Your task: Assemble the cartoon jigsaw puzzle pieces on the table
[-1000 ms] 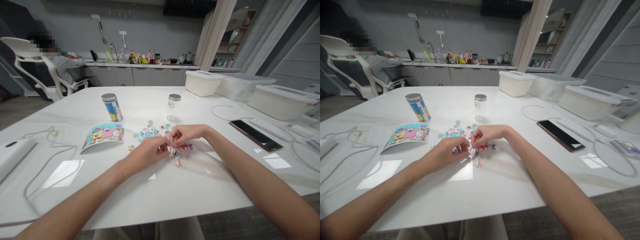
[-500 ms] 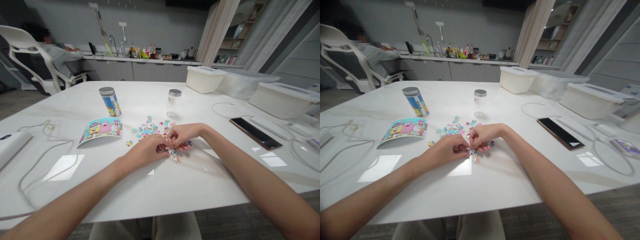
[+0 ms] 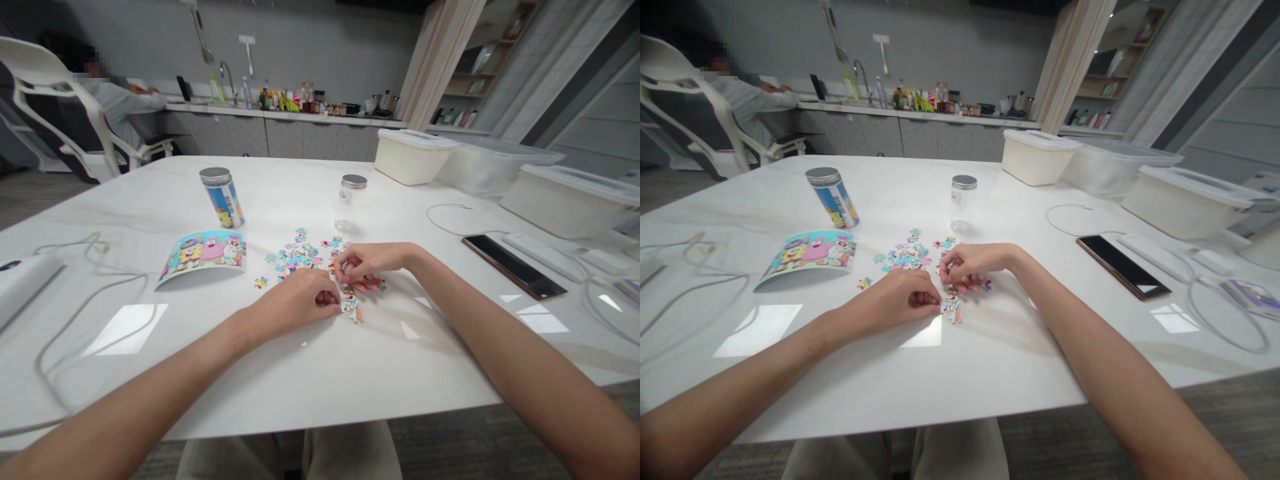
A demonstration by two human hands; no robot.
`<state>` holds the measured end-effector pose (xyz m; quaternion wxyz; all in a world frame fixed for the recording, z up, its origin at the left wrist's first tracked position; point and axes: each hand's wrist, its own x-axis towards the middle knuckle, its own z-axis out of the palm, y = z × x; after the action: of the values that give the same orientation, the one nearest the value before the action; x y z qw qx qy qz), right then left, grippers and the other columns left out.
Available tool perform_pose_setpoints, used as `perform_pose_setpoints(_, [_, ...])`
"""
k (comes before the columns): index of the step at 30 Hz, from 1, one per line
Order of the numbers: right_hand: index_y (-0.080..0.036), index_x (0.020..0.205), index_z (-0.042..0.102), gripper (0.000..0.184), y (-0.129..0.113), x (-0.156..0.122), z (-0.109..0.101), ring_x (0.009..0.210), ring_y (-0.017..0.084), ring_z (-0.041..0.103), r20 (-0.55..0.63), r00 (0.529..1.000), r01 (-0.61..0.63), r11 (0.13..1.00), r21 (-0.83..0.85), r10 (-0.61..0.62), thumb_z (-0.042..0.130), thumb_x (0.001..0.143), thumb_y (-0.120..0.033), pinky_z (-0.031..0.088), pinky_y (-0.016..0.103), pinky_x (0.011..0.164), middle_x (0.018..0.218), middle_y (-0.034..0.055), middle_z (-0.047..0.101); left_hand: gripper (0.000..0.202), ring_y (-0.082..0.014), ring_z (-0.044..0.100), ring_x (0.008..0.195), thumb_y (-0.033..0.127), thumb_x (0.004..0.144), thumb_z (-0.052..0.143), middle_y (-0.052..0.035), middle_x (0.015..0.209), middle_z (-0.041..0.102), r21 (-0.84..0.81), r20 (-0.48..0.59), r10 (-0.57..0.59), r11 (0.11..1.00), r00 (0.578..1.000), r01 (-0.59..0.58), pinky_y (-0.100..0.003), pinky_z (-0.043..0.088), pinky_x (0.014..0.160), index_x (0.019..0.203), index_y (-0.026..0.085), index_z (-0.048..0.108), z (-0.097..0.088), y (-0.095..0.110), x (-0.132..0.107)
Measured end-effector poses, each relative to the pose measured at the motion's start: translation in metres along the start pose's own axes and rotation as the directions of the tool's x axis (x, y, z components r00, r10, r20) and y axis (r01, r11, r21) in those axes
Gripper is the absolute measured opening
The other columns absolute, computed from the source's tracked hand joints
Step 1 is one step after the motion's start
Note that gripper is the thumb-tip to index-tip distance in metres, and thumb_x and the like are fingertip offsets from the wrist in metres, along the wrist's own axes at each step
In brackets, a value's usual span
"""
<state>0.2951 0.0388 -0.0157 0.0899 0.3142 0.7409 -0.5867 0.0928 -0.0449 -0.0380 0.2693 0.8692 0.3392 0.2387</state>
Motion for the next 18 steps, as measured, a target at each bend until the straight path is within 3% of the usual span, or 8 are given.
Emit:
perform_pose_setpoints(9, [-0.016,0.084,0.060,0.008,0.0013,0.0018,0.0001,0.050,0.008,0.057,0.006,1.000,0.004,0.991,-0.132,-0.004,0.059,0.079,-0.022,0.039,0.018,0.041,0.066,-0.0003,0.067,0.015,-0.0121,0.054,0.061,0.017,0.079,0.061,-0.0015,0.071,0.063,0.061,0.018,0.036,0.997,0.999,-0.037,-0.026,0.041,0.064,0.070,0.020,0.072,0.0017,0.0009,0.0011])
perform_pose_setpoints(18, [-0.017,0.083,0.059,0.008,-0.0029,0.0001,0.0032,0.054,0.011,0.060,-0.016,1.000,-0.010,0.993,-0.115,0.008,0.058,0.076,-0.019,0.042,0.021,0.045,0.065,-0.0009,0.066,0.013,-0.0136,0.056,0.066,0.018,0.081,0.058,-0.0035,0.079,0.063,0.118,0.025,0.045,0.992,0.999,-0.047,-0.027,0.044,0.067,0.081,0.019,0.072,0.0013,0.0006,-0.0012])
